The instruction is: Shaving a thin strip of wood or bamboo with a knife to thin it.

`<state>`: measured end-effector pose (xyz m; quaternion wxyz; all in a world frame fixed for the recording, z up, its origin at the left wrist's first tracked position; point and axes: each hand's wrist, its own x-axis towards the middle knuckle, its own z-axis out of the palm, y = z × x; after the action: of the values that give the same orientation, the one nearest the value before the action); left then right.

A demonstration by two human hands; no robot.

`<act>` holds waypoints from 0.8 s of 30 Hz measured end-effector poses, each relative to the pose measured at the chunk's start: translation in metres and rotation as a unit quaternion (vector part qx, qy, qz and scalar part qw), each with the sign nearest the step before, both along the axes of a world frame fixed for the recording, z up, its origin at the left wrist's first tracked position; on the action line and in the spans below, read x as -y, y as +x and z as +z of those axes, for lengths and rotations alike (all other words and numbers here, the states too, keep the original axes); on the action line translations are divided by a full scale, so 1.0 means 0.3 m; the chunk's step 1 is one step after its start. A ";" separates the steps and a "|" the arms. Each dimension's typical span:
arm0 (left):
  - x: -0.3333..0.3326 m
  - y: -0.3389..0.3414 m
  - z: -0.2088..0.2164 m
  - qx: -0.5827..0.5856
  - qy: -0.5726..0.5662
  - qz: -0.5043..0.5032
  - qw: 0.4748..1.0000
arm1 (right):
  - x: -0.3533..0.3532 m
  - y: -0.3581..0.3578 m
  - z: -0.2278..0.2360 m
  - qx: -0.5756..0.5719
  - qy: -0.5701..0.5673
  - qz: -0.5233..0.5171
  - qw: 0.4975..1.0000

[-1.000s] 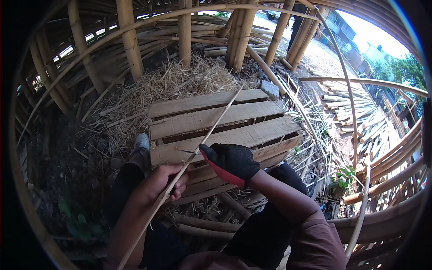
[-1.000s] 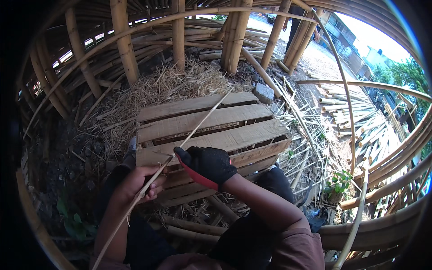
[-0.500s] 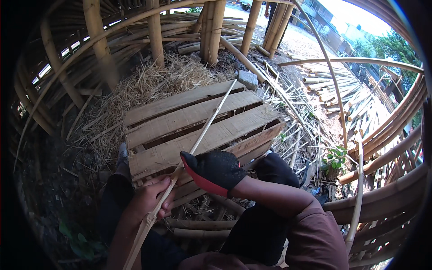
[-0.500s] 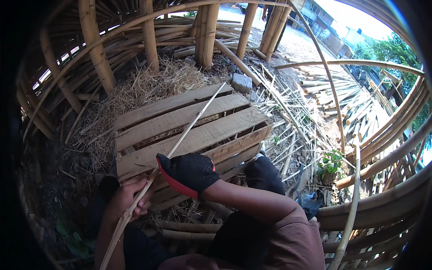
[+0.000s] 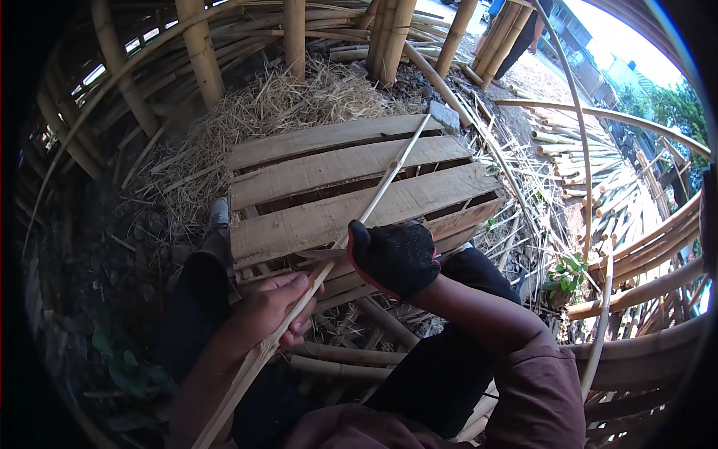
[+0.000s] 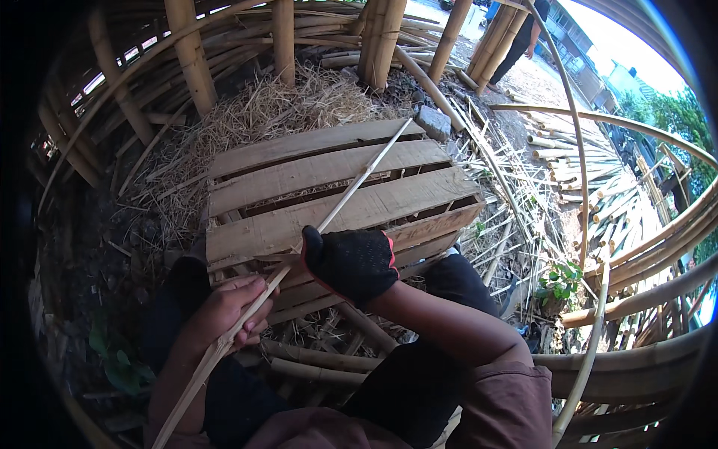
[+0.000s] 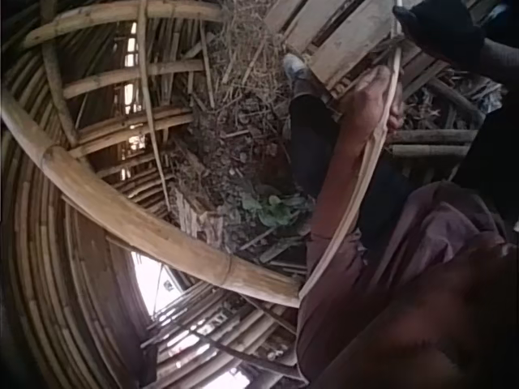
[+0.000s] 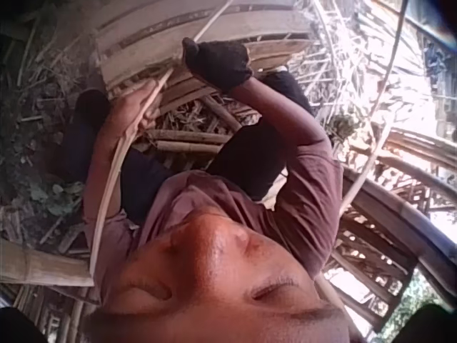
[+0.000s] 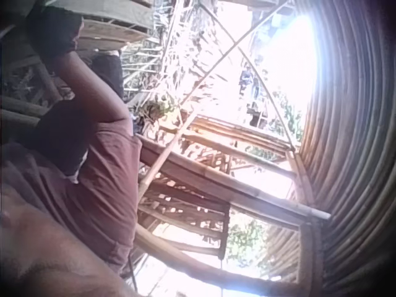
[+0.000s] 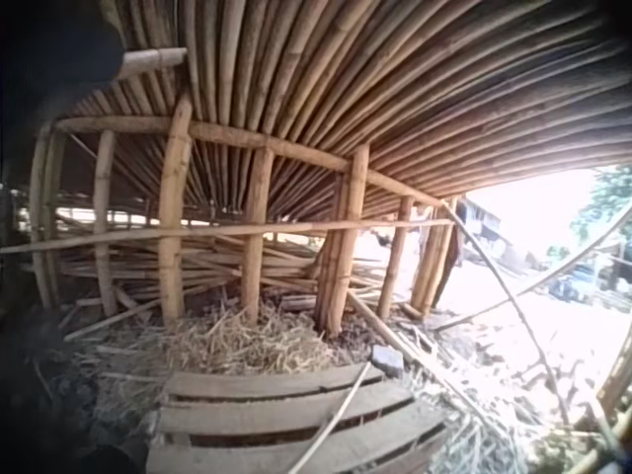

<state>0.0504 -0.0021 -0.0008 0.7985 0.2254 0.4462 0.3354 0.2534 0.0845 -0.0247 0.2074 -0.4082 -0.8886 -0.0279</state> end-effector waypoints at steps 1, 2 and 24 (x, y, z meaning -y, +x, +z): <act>-0.003 0.000 -0.006 0.003 -0.002 0.004 1.000 | -0.014 0.009 -0.003 -0.001 0.012 -0.009 1.000; -0.006 0.000 -0.015 0.004 0.005 -0.002 1.000 | -0.020 0.010 -0.006 -0.002 0.025 -0.018 1.000; 0.021 -0.032 -0.008 -0.039 0.046 -0.046 0.997 | 0.050 -0.037 0.051 0.023 -0.047 -0.099 0.994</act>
<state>0.0407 -0.0085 -0.0032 0.7838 0.2948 0.4506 0.3093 0.2422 0.0696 -0.0095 0.1637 -0.5027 -0.8487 -0.0162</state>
